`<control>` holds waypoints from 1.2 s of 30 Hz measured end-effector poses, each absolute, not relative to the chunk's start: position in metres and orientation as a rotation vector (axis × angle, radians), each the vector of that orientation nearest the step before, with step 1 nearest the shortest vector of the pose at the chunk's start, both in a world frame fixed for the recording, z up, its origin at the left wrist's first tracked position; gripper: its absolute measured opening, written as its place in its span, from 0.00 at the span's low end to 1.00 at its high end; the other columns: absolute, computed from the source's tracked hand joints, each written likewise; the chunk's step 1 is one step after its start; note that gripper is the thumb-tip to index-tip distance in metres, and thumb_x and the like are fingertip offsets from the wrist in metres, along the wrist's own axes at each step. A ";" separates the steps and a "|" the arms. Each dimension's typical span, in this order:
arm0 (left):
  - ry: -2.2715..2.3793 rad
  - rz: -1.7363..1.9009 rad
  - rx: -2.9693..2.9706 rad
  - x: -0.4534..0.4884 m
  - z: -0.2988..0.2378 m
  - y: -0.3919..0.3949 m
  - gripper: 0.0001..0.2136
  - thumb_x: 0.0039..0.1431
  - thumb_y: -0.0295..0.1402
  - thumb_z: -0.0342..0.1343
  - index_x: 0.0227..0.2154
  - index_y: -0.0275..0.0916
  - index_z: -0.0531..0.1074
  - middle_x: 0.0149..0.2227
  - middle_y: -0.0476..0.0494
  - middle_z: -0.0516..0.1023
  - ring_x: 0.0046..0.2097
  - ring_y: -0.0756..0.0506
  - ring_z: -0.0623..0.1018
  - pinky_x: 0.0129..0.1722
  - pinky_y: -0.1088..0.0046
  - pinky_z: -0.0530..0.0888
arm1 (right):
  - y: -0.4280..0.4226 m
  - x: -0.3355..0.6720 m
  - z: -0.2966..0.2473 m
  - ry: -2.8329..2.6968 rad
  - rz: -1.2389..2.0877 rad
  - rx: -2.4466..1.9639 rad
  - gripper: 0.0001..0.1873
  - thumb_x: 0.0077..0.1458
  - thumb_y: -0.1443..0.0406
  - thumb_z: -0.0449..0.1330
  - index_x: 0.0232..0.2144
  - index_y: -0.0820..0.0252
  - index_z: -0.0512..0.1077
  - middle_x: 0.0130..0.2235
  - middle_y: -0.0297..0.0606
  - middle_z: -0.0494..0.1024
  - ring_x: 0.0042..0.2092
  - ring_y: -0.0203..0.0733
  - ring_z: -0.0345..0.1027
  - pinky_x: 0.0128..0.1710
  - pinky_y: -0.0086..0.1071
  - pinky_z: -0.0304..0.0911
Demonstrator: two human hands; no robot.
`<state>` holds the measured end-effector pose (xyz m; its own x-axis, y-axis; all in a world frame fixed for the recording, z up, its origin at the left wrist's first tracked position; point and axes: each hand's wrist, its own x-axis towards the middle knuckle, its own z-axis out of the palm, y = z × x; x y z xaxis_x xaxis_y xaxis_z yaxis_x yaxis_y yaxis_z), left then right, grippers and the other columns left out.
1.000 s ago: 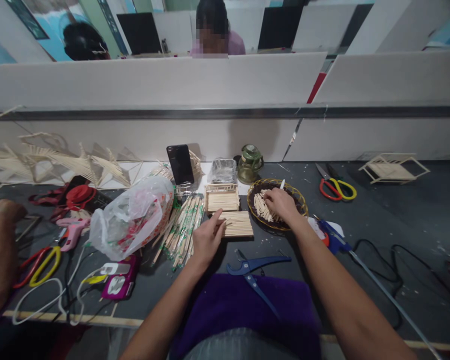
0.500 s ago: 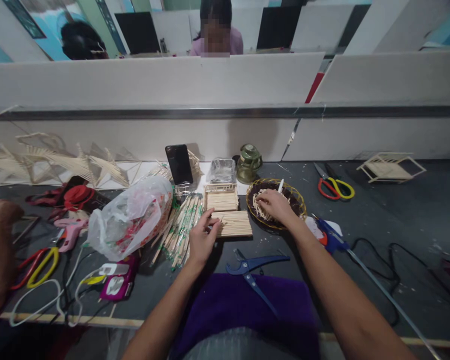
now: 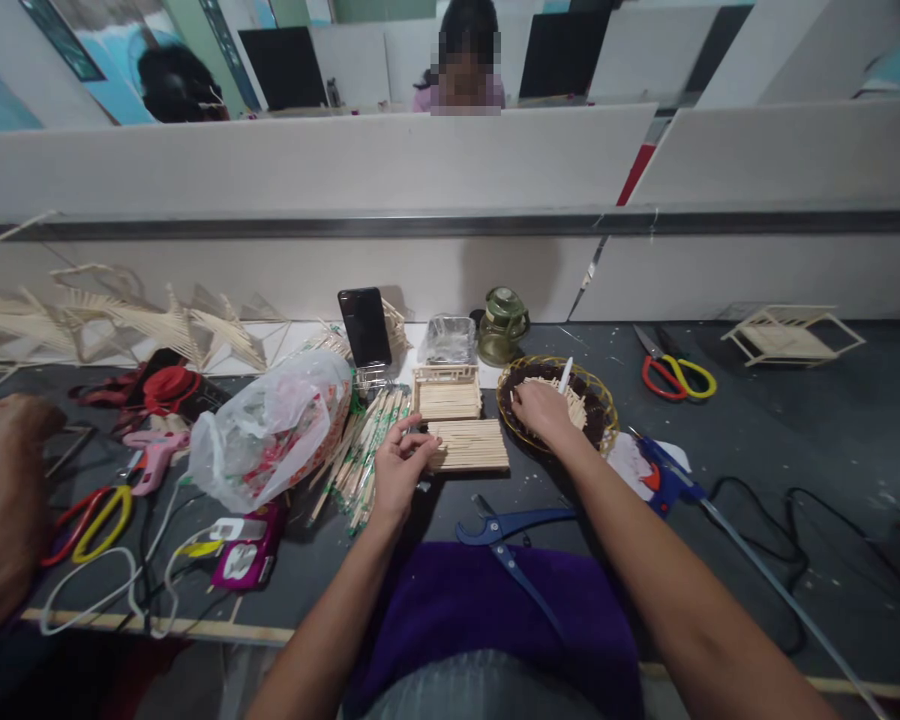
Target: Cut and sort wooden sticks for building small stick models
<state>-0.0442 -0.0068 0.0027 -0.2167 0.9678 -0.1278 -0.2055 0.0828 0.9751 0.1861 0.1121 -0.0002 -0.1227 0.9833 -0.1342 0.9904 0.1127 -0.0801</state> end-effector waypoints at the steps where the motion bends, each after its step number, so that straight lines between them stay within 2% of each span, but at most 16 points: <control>1: 1.267 1.375 0.861 -0.045 0.004 -0.008 0.25 0.47 0.35 0.67 0.49 0.37 0.68 0.29 0.50 0.79 0.31 0.51 0.76 0.28 0.78 0.70 | 0.112 0.184 -0.001 2.277 -0.239 2.084 0.14 0.59 0.65 0.53 0.39 0.66 0.77 0.43 0.53 0.78 0.46 0.51 0.72 0.41 0.34 0.61; 11: 1.272 1.326 0.871 -0.040 0.002 -0.012 0.27 0.47 0.37 0.67 0.49 0.36 0.67 0.29 0.48 0.78 0.31 0.49 0.76 0.24 0.79 0.70 | 0.112 0.172 -0.008 2.072 -0.329 2.379 0.17 0.59 0.62 0.51 0.40 0.62 0.77 0.44 0.50 0.78 0.45 0.50 0.74 0.40 0.35 0.64; 16: 1.198 1.294 0.806 -0.039 0.007 -0.014 0.27 0.48 0.37 0.66 0.50 0.35 0.66 0.30 0.45 0.80 0.32 0.47 0.79 0.25 0.77 0.72 | 0.107 0.172 -0.008 2.088 -0.321 2.418 0.16 0.60 0.63 0.50 0.40 0.59 0.78 0.44 0.47 0.78 0.45 0.48 0.73 0.41 0.34 0.63; 23: 1.118 1.246 0.703 -0.040 0.011 -0.014 0.28 0.46 0.36 0.68 0.49 0.32 0.65 0.32 0.39 0.82 0.30 0.47 0.79 0.26 0.75 0.74 | 0.103 0.174 -0.009 2.153 -0.289 2.397 0.17 0.62 0.62 0.49 0.42 0.60 0.77 0.46 0.48 0.77 0.48 0.47 0.71 0.43 0.33 0.62; 31: 1.114 1.266 0.692 -0.046 0.010 -0.016 0.29 0.44 0.36 0.69 0.48 0.34 0.67 0.29 0.45 0.81 0.31 0.47 0.79 0.26 0.76 0.74 | 0.105 0.184 -0.005 2.112 -0.410 2.395 0.15 0.60 0.62 0.52 0.36 0.57 0.78 0.42 0.44 0.79 0.44 0.46 0.73 0.39 0.32 0.62; 36: 1.156 1.296 0.725 -0.040 0.011 -0.015 0.29 0.41 0.36 0.71 0.47 0.35 0.68 0.27 0.48 0.79 0.30 0.48 0.78 0.24 0.77 0.72 | 0.101 0.175 -0.003 2.119 -0.425 2.459 0.13 0.57 0.64 0.54 0.36 0.63 0.78 0.44 0.52 0.77 0.47 0.51 0.72 0.42 0.36 0.62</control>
